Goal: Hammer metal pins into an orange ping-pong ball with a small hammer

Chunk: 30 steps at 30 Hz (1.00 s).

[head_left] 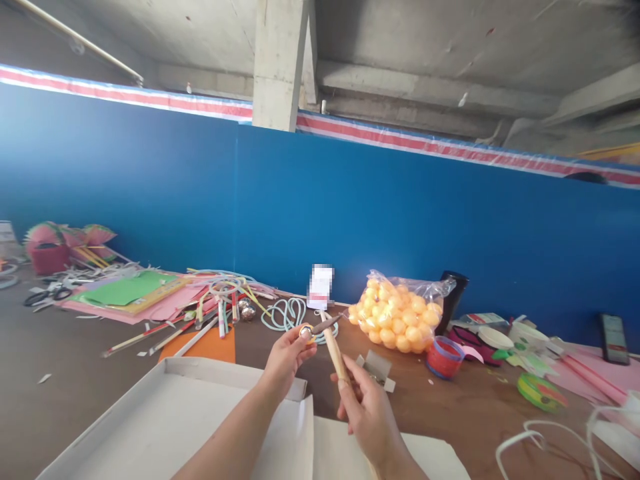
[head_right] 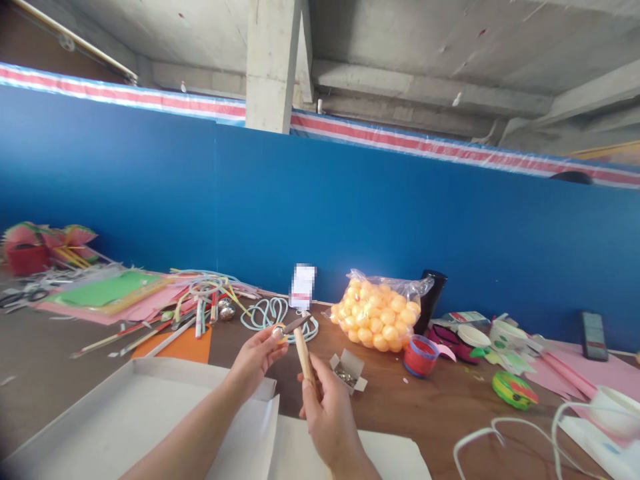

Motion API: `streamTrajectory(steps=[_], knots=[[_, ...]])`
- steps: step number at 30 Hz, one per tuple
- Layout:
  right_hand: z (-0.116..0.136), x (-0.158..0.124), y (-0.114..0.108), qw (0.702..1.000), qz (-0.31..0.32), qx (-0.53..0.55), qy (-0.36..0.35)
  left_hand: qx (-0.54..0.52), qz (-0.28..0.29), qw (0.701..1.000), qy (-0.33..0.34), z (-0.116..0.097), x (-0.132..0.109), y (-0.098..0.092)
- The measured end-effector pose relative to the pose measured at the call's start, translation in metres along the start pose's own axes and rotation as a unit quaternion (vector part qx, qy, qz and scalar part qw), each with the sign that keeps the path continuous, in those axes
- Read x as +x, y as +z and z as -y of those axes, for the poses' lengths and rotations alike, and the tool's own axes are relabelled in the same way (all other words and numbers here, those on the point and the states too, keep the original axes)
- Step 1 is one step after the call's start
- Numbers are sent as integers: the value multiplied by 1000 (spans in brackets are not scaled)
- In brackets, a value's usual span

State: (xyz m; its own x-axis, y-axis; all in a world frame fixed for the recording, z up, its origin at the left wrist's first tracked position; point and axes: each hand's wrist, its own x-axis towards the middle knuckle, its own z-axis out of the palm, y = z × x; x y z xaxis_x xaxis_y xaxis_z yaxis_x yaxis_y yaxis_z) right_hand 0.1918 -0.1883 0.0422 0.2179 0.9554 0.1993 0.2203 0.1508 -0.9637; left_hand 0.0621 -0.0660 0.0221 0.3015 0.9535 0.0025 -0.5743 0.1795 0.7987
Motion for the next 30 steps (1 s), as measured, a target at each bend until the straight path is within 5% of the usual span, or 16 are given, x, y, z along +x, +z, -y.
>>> streamTrajectory(steps=[6,21,30], knots=[[-8,2,1,999,-43,-15,-15,0,-7,1000,9,2,2,-2],[-2,1,2,1000,9,-12,-6,7,-9,1000,22,3,3,-4],[-2,-1,-1,998,-61,3,-26,-1,10,999,32,3,4,-5]])
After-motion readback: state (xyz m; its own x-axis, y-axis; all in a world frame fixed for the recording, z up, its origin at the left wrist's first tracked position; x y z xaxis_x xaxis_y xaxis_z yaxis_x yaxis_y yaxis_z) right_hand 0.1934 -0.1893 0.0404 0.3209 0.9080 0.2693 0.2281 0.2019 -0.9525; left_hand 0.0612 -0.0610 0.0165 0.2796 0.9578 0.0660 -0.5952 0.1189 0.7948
